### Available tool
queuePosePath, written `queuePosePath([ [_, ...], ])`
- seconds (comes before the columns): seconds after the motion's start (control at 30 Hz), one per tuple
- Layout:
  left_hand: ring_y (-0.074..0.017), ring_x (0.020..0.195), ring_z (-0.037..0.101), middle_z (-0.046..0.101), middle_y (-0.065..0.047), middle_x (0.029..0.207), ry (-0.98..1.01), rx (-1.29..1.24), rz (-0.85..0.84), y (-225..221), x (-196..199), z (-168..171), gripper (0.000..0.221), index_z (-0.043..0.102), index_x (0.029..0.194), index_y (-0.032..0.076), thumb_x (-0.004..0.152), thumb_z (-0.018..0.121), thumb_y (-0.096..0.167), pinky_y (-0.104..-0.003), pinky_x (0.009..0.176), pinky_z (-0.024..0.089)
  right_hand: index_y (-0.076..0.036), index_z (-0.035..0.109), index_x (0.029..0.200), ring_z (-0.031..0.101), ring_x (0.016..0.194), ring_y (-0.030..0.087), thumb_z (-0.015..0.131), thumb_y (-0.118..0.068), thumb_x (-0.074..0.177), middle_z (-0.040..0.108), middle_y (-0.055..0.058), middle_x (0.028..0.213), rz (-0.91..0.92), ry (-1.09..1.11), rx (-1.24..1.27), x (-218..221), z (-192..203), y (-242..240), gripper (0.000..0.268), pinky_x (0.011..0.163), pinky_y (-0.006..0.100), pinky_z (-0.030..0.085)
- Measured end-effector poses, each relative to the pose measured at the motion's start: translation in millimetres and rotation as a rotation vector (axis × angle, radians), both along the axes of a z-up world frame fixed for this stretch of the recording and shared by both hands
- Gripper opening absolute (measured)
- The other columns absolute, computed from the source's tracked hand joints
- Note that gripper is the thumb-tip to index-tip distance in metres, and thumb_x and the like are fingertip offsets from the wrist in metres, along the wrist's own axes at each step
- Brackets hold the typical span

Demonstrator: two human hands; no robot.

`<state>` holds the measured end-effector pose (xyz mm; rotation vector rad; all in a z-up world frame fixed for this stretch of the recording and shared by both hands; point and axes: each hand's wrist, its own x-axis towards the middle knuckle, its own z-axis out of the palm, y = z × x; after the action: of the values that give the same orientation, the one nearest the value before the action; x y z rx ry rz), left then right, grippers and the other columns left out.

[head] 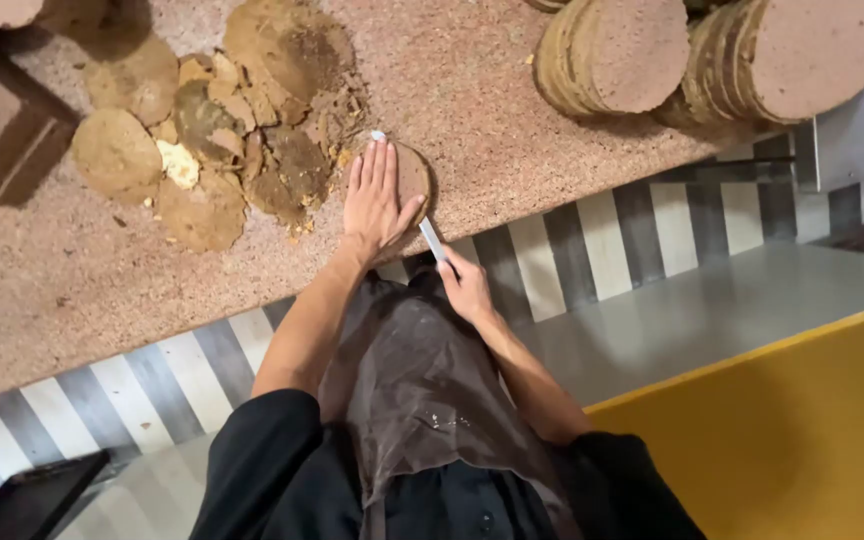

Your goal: Cleaning a kitchen counter by scraping off cake scraps and collecting them into a bin.

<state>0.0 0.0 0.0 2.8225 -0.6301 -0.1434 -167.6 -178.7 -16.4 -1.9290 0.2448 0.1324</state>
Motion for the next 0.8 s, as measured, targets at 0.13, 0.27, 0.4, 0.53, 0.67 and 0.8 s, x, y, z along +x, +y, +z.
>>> queuePosePath([
  [0.13,-0.0343,0.158,0.02,0.027,-0.023,0.169,-0.003,-0.042,0.004,3,-7,9,0.095,0.026,0.16,-0.007,0.101,0.047,0.065,-0.048,0.128,0.015,-0.001,0.064,0.135,0.075,0.109,0.024,0.06,-0.018,0.1,0.074,0.023,0.117,0.04,0.092,0.057,18,5,6,0.039,0.093,0.031,0.056],
  [0.27,-0.0328,0.158,0.019,0.026,-0.021,0.168,0.021,-0.061,0.003,0,2,7,0.095,0.025,0.16,-0.006,0.099,0.047,0.063,-0.047,0.128,0.013,0.005,0.061,0.135,0.068,0.12,0.021,0.06,-0.015,0.102,0.073,0.022,0.126,0.11,-0.015,0.097,-6,-26,-11,0.039,0.101,0.031,0.051],
  [0.4,-0.0322,0.157,0.018,0.024,-0.02,0.168,0.041,-0.002,-0.024,0,1,7,0.094,0.023,0.16,-0.005,0.1,0.046,0.063,-0.047,0.127,0.01,0.004,0.06,0.136,0.067,0.118,0.017,0.06,-0.015,0.101,0.073,0.019,0.127,0.149,0.004,0.157,15,-12,4,0.04,0.1,0.03,0.051],
  [0.53,-0.031,0.159,0.017,0.023,-0.019,0.17,0.044,-0.025,-0.041,2,9,10,0.093,0.023,0.161,-0.004,0.101,0.045,0.063,-0.046,0.129,0.01,0.002,0.061,0.137,0.07,0.112,0.018,0.06,-0.016,0.101,0.075,0.017,0.126,0.129,0.076,0.162,6,-8,1,0.04,0.097,0.031,0.054],
  [0.67,-0.0317,0.158,0.017,0.023,-0.02,0.169,0.066,-0.028,-0.003,3,-1,9,0.094,0.024,0.161,-0.005,0.1,0.045,0.063,-0.046,0.127,0.011,-0.001,0.065,0.135,0.069,0.121,0.027,0.061,-0.02,0.1,0.073,0.02,0.125,0.239,0.054,0.005,-8,-9,-2,0.04,0.101,0.034,0.053],
  [0.8,-0.0318,0.159,0.018,0.024,-0.02,0.17,0.054,-0.026,-0.055,9,1,10,0.092,0.024,0.162,-0.004,0.102,0.045,0.063,-0.047,0.129,0.012,-0.003,0.065,0.135,0.073,0.118,0.028,0.064,-0.027,0.099,0.072,0.021,0.124,0.209,0.131,0.029,10,-5,18,0.042,0.097,0.034,0.057],
])
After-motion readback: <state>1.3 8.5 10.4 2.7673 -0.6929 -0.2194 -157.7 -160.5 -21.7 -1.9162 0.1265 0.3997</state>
